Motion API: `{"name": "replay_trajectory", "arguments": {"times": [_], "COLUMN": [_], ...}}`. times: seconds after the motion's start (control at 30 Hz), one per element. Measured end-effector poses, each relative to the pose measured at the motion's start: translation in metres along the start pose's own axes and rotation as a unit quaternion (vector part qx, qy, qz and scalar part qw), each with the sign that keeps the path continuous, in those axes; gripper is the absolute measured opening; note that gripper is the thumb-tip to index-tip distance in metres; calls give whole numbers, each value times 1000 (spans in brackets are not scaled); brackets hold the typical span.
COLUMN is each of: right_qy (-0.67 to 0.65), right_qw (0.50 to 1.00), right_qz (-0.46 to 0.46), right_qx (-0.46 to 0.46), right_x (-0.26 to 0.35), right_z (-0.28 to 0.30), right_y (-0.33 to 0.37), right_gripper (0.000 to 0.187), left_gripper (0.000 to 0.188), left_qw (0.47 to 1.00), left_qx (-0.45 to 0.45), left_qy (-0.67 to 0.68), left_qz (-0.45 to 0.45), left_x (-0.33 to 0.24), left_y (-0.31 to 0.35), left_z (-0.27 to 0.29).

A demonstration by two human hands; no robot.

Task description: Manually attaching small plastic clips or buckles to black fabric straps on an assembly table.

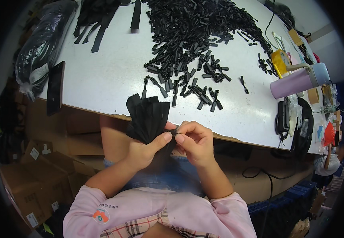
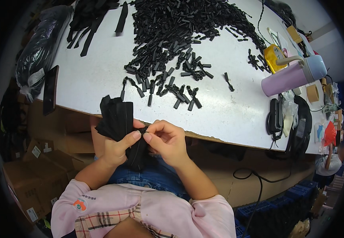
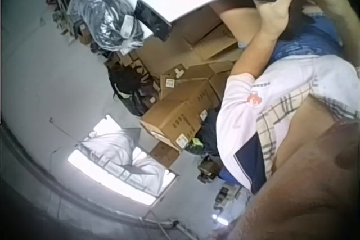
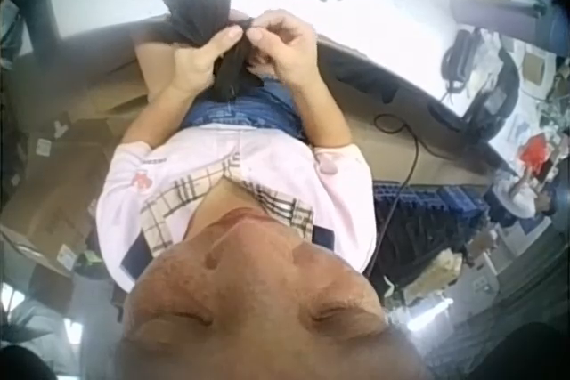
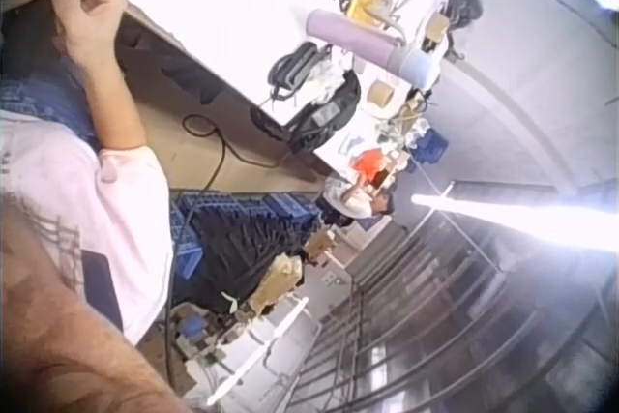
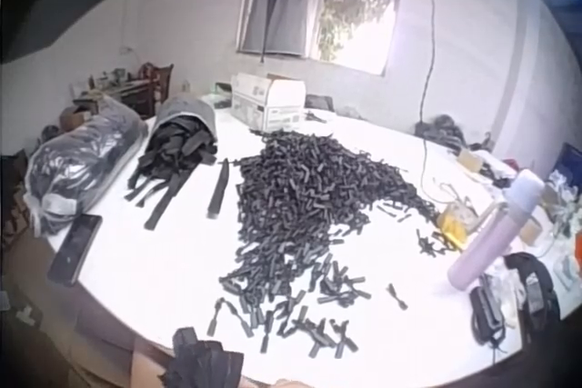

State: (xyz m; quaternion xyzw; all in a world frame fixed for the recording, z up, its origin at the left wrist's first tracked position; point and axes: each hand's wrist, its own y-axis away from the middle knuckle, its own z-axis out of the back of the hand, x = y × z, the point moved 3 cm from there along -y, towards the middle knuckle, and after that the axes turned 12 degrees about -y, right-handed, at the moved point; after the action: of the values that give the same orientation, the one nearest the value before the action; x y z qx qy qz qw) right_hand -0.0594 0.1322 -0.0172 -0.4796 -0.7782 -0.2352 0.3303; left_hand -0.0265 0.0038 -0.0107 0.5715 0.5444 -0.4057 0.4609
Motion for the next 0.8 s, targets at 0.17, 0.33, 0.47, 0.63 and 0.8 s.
{"name": "replay_trajectory", "arguments": {"times": [0.17,0.33,0.47,0.63,0.8], "right_qy": [-69,43,155,161,95], "right_qw": [988,999,984,984,993], "right_qz": [-131,-5,86,48,7], "right_qx": [51,-32,-1,57,72], "right_x": [2,1,-5,-6,-3], "right_z": [4,-8,-3,1,-2], "right_y": [-1,2,2,2,4], "right_gripper": [6,5,5,6,7], "left_gripper": [19,20,20,20,19], "left_qw": [997,998,996,988,984], "left_qx": [45,17,-13,28,67], "left_qy": [-65,-52,-85,-147,-163], "left_qz": [0,-11,-38,-42,6], "left_x": [-3,1,0,-9,-11], "left_y": [-1,0,1,-2,0], "left_z": [-1,0,0,4,10]}}
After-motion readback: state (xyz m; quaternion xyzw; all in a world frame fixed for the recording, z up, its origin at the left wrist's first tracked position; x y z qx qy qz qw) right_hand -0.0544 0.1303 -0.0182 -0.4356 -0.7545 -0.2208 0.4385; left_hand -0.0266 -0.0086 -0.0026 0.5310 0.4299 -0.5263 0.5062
